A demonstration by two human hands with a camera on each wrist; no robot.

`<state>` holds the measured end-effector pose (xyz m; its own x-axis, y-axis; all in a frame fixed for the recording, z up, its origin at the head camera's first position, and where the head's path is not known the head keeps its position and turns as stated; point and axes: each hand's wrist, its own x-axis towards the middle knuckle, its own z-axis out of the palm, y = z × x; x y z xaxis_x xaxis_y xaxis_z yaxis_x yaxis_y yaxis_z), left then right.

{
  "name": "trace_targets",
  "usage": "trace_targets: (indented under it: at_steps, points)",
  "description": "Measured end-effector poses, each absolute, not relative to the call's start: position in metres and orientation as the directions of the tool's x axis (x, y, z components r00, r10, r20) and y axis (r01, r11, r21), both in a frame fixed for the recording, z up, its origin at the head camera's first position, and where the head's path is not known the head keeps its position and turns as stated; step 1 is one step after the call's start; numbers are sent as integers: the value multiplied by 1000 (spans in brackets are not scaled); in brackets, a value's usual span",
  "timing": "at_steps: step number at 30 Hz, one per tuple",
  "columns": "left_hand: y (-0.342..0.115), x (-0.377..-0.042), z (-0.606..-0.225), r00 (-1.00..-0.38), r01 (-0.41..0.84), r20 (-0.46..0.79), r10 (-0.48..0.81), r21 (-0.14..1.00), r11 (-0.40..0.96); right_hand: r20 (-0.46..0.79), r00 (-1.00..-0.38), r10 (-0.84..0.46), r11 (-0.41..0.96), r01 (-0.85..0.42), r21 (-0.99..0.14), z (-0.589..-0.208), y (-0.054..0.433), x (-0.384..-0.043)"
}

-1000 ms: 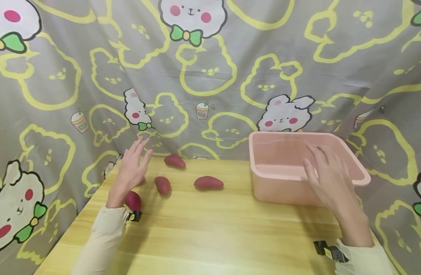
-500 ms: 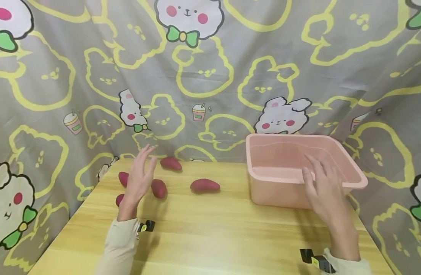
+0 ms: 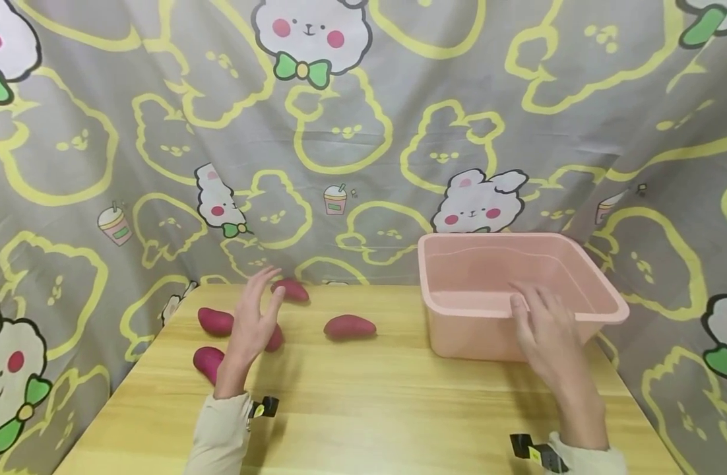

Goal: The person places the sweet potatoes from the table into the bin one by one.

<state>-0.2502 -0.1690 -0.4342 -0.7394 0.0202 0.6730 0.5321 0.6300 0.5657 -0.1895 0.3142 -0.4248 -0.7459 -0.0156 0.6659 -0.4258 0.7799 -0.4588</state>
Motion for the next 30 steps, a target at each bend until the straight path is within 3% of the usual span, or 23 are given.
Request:
trace_targets:
  at_steps: [15, 30]
  points:
    - [-155, -244, -448, -763, 552, 639, 96, 569, 610, 619, -778, -107, 910, -328, -255, -441, 310, -193]
    - [-145, -251, -467, -806, 543, 568, 167, 596, 591, 595, -794, -127, 921, -316, -226, -441, 311, -192]
